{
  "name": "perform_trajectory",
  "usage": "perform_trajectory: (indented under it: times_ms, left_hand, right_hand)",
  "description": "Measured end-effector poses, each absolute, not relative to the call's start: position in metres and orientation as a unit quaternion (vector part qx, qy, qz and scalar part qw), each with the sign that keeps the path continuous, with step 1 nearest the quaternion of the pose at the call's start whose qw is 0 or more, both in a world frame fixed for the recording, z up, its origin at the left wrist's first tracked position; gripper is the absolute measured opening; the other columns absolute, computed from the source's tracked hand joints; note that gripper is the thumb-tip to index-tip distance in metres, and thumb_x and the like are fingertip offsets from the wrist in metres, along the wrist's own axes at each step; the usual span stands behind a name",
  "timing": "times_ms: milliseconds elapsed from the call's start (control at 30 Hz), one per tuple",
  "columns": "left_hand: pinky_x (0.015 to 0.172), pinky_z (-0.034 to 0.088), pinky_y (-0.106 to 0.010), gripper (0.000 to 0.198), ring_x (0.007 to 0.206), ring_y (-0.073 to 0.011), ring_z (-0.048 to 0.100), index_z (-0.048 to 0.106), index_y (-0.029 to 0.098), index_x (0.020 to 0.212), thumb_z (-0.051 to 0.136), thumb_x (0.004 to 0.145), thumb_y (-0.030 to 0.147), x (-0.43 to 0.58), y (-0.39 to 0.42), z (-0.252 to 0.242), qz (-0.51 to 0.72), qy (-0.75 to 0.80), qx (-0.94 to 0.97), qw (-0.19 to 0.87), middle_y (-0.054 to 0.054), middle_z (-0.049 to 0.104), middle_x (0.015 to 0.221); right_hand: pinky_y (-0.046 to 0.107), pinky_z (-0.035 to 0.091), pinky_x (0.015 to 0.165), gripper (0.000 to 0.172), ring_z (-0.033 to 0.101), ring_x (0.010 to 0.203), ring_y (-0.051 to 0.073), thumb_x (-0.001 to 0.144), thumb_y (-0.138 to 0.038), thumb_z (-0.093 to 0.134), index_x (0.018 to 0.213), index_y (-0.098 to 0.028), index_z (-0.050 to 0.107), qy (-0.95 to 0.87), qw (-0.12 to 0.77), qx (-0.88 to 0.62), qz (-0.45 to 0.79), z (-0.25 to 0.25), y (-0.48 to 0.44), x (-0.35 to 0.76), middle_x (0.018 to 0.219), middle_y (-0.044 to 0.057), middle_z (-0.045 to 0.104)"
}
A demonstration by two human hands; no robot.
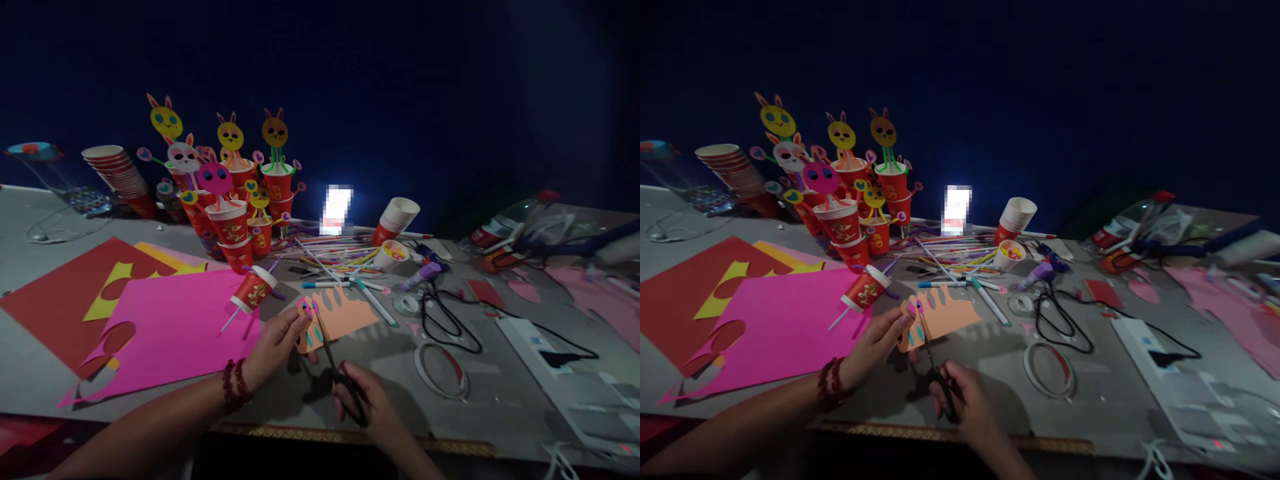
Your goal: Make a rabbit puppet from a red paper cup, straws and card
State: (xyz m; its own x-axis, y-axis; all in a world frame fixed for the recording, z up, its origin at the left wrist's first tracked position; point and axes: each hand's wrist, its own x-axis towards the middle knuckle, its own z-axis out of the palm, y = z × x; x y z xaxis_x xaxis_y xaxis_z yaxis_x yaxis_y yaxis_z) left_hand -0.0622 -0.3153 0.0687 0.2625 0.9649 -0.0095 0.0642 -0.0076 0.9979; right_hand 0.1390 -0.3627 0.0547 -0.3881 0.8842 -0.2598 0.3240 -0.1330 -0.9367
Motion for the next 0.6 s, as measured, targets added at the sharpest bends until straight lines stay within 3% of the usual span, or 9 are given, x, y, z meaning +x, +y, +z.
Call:
perform_trajectory:
  times_ms: [600]
  left_hand:
    - [0.055,0.045,-0.023,0.037,0.055,-0.0161,0.065,0.064,0.018,0.098,0.039,0.098,0.045,-0.0627,-0.3152,0.0691,0.412,0.435,0.576,0.556,0.001,0.067,0.057]
  right_hand:
    - [0.023,0.034,0.052,0.056,0.047,0.051,0.012,0.083,-0.074,0.045,0.064,-0.021,0.044,-0.642,0.222,-0.491,0.546,0.0478,-0.36,0.1471,0.053,-0.002,0.052]
